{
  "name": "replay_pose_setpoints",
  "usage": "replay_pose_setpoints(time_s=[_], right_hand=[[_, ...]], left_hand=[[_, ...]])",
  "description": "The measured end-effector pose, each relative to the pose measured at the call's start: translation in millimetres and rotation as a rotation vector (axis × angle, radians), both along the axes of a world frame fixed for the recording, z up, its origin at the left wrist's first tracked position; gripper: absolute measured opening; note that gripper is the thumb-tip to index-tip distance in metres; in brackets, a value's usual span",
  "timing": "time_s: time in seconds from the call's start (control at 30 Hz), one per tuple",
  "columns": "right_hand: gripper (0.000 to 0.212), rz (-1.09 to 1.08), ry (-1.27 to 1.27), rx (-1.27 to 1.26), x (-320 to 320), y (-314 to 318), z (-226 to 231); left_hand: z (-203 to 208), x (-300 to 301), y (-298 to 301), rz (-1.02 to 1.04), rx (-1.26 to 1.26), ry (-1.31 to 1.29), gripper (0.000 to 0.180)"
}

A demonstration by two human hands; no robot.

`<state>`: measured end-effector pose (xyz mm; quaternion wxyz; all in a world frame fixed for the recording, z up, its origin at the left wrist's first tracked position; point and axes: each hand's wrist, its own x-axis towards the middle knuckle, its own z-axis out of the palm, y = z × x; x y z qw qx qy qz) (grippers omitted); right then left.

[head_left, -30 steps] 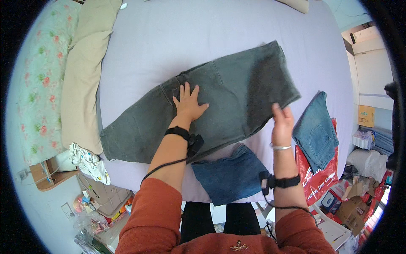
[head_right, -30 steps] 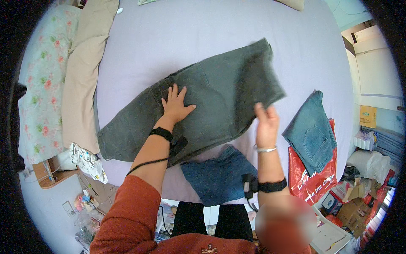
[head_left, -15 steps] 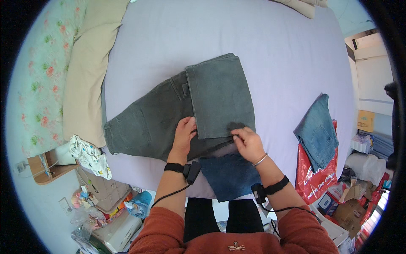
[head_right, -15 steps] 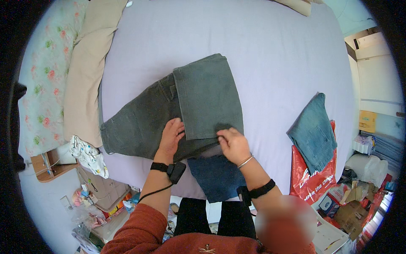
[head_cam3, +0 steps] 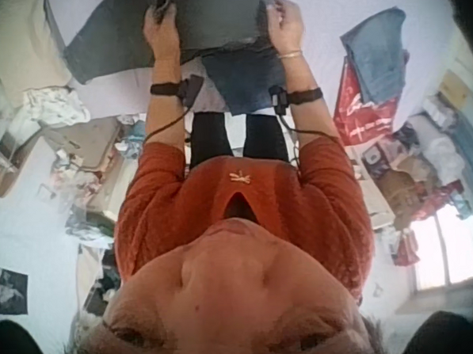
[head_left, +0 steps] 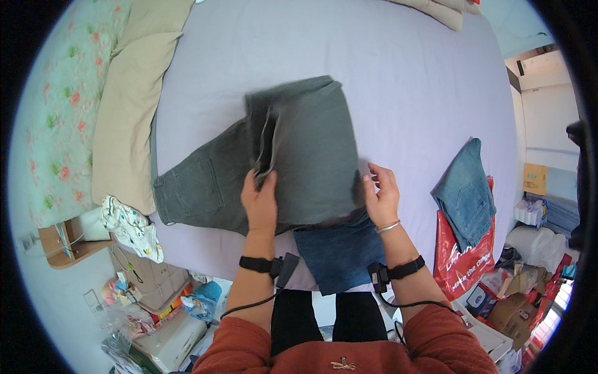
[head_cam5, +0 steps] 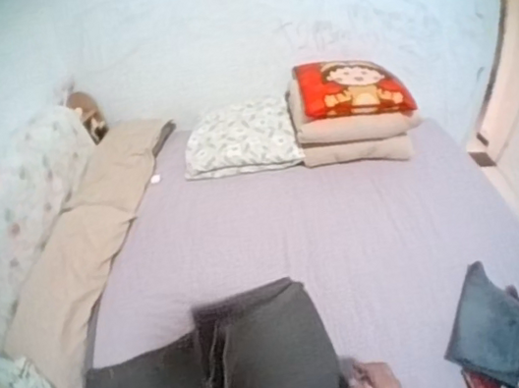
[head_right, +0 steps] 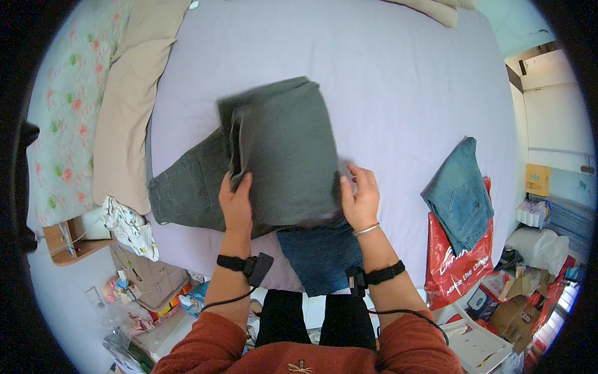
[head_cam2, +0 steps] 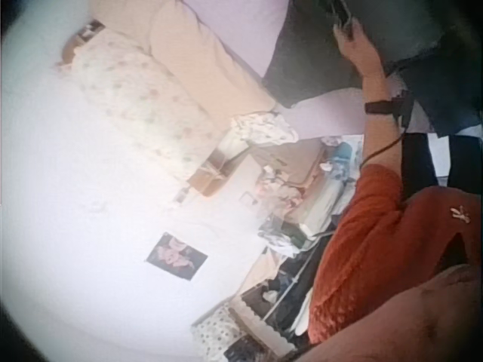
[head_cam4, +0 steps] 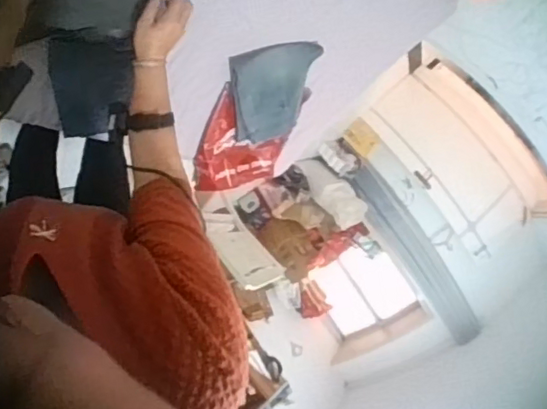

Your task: The person folds two pairs of jeans and one pair of dark trousers on a bed, then places them into a red plastic bag. The person also briefly picks up a small cylindrical object from the floor.

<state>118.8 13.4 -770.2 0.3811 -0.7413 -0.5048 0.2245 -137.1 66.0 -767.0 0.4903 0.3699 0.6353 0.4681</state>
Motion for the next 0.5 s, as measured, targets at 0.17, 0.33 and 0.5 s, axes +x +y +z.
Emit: replay_pose_setpoints(time_s=[0.17,0.33,0.5], right_hand=[[0.04,0.159,-0.097,-0.113,-9.0,0.3,-24.5],[0.047,0.118,0.038,-0.336,-12.6,-1.5,-55.7],[0.05,0.075,0.267,-0.447,-9.5,-1.8,-52.5]], left_hand=[[-70.8,-44.4,-29.8,0.129,-0.32,-0.075,0.035],[-92.1,-60.5,-34.6,0.105,-0.343,-0.132,0.027],[-53.3,-75.5,-44.2,0.154,-0.156,-0.275,0.021]])
